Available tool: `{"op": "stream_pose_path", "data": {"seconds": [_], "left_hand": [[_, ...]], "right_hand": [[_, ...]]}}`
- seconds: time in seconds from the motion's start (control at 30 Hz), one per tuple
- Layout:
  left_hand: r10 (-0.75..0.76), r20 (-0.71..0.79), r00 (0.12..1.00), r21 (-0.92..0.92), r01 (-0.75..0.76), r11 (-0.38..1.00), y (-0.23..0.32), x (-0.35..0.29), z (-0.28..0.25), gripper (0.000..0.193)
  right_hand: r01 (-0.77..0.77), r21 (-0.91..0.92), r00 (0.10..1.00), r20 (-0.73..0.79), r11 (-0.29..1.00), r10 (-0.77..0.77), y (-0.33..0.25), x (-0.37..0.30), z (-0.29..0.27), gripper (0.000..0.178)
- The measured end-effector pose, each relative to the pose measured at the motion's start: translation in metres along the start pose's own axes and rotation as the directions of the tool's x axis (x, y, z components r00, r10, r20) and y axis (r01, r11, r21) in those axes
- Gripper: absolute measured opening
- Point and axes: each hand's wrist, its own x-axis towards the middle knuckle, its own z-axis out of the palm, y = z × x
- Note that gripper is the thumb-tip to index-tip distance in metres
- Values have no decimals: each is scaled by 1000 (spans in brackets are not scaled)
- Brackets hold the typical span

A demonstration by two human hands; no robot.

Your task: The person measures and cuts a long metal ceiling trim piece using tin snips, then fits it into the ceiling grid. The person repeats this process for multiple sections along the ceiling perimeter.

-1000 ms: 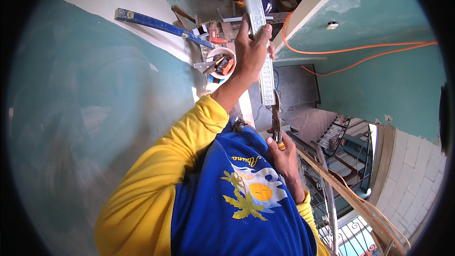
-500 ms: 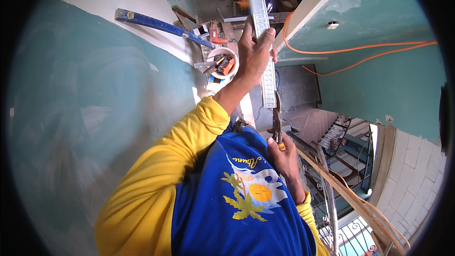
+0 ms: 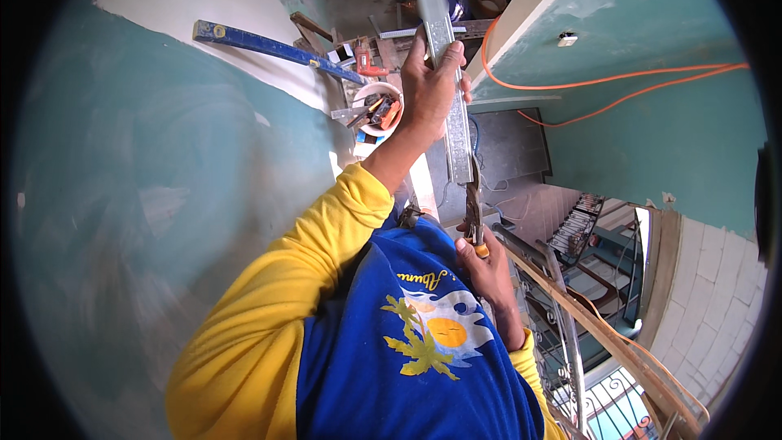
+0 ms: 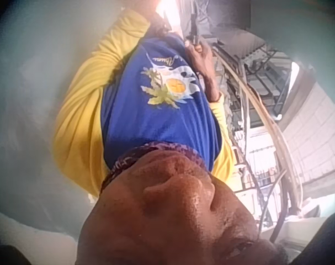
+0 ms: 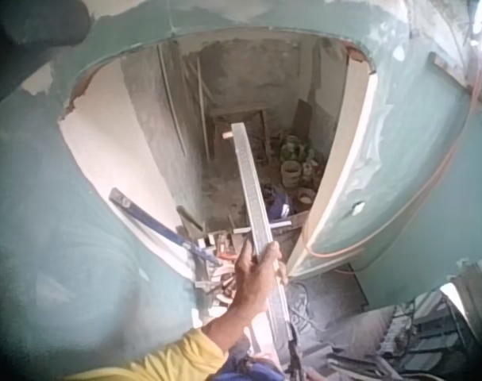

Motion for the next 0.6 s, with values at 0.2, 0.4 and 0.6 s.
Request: {"op": "stream_pose_path", "data": {"seconds": [0.2,0.4,0.6], "left_hand": [[-89,-11,996,-263,83,961,35,27,-19,28],[-226,98,969,-365,246,898,32,28,-38,28],[-286,49,957,-405,281,870,24,30,-48,29]], "right_hand": [[18,-99,999,38,995,-15,1,-16,-5,68],[229,-192,956,-138,954,-257,1,-9,3,73],[306,-192,925,-173,932,-339,-2,-6,6,76]]}}
